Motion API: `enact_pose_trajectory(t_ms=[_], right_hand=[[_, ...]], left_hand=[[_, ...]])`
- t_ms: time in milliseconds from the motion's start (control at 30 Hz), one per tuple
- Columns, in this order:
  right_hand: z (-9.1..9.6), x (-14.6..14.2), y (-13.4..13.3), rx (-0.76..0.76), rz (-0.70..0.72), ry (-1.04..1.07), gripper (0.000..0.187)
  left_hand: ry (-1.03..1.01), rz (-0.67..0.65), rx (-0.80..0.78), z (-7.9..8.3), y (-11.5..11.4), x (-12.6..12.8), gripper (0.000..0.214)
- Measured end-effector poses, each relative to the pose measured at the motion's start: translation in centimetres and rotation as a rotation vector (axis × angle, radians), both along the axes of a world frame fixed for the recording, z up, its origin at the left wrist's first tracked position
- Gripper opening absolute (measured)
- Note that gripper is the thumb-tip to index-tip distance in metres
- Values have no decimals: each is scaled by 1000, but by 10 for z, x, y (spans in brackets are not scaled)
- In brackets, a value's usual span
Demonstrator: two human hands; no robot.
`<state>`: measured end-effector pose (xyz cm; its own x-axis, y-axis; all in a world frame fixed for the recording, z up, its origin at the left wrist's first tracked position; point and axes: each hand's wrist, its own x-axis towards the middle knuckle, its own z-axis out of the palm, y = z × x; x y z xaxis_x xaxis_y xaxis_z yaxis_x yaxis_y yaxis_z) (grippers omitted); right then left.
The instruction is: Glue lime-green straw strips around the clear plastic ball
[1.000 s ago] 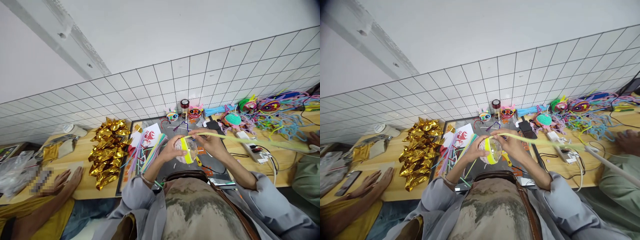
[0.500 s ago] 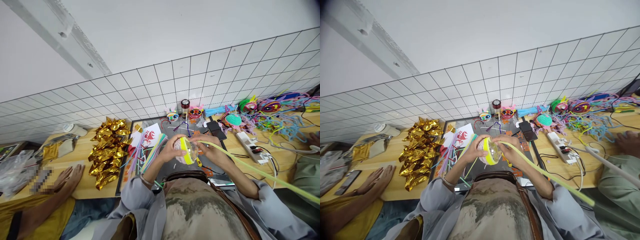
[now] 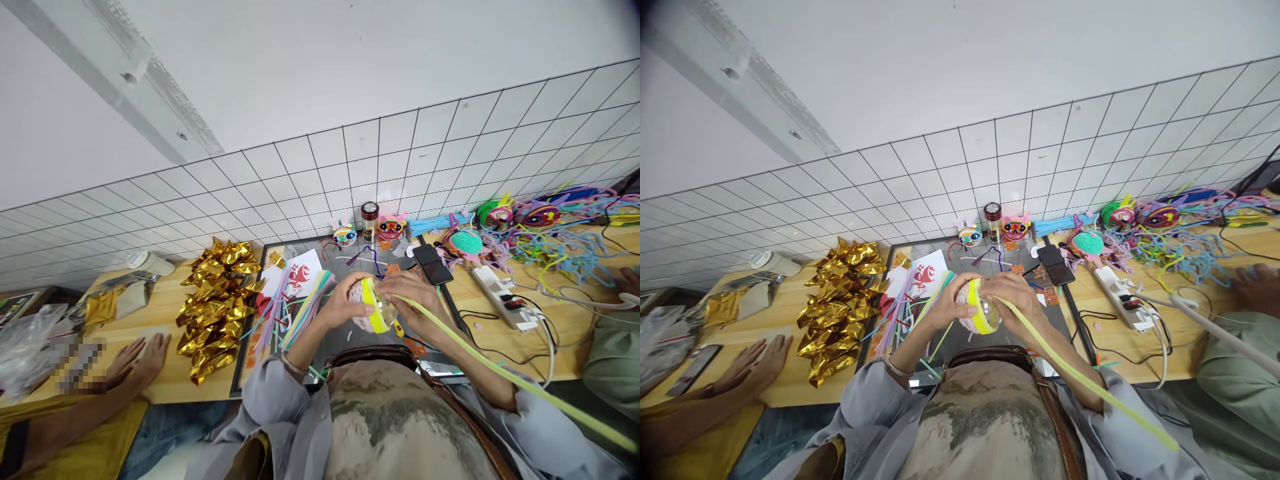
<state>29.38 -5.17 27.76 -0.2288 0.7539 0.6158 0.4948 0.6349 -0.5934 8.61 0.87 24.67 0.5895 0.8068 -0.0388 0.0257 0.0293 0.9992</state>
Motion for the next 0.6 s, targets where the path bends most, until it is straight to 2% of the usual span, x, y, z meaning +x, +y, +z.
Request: enact_pose_trajectory(t_ms=[167, 367, 600], right_hand=[[-3, 3, -1, -23, -1, -100, 25], [-5, 0, 0, 118, -50, -154, 26], [-4, -4, -5, 163, -64, -265, 25]], left_hand=[[-11, 6, -21, 0, 0, 1, 85], [7, 12, -11, -1, 0, 2, 84], [17, 43, 41, -1, -1, 3, 86]])
